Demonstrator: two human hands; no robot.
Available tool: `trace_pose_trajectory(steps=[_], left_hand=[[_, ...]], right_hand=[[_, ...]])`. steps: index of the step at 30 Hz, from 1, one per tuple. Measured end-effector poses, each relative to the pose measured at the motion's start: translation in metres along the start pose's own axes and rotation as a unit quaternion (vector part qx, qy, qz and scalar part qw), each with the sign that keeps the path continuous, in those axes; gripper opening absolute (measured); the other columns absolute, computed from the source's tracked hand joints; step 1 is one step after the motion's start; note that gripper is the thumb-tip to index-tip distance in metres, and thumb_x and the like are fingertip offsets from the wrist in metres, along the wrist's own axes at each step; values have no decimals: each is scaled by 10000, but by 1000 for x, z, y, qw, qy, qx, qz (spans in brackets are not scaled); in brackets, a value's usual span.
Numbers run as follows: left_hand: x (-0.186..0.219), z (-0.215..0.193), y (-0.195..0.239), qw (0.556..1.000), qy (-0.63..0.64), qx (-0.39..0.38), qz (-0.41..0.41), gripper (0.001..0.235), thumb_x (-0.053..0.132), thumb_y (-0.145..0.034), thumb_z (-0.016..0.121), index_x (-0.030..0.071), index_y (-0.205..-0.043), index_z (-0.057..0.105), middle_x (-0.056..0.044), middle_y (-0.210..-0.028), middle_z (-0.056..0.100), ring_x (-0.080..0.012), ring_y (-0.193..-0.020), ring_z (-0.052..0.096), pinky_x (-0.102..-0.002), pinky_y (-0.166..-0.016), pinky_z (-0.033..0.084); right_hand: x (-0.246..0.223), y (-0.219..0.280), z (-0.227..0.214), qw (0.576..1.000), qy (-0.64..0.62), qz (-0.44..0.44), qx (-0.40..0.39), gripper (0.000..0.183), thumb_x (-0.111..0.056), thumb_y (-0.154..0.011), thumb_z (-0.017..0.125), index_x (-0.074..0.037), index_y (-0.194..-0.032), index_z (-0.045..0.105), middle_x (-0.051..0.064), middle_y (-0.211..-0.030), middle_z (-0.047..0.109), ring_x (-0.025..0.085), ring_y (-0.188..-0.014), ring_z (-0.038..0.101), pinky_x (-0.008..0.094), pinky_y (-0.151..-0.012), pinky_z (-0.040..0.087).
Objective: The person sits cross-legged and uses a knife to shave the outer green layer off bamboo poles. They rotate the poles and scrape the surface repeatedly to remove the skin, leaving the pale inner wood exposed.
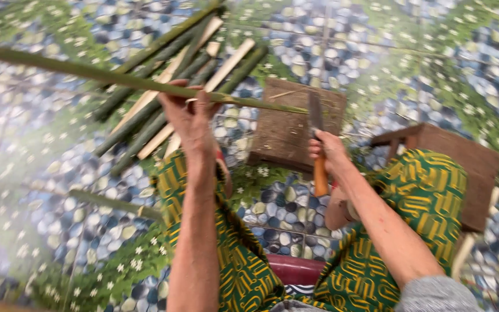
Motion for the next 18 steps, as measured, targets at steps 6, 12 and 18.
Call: trace_pose_trajectory(steps=[6, 12, 18], left_hand=[[-14, -6, 2, 996, -69, 43, -35, 436, 199, -952, 751, 130, -1295, 490, -122, -1020, 641, -247, -883, 678, -440, -737, 684], [-2, 3, 5, 997, -75, 27, -22, 458, 301, -973, 715, 111, -1312, 473, -176, -1068, 624, -326, -964, 674, -444, -769, 688], [9, 8, 4, 993, -107, 31, -33, 403, 211, -932, 694, 103, -1244, 464, -79, -982, 643, -231, -876, 672, -373, -793, 604]], right_hand=[[-41, 75, 62, 988, 136, -57, -39, 164, -350, -1034, 631, -237, -1058, 515, -44, -683, 495, 48, -481, 479, 229, -402, 426], [-53, 115, 101, 992, 85, -38, -82, 211, -302, -1051, 646, -230, -1072, 449, -4, -674, 440, 110, -485, 428, 279, -412, 396], [-51, 113, 110, 989, 31, -23, -144, 282, -293, -1028, 625, -226, -847, 419, -76, -649, 344, 37, -491, 337, 207, -426, 263]])
Point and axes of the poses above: each hand's wrist, its own y-axis away from the middle knuckle, its own z-axis out of the palm, x = y × z, the point moved 7 cm from there along -y, towards the middle knuckle
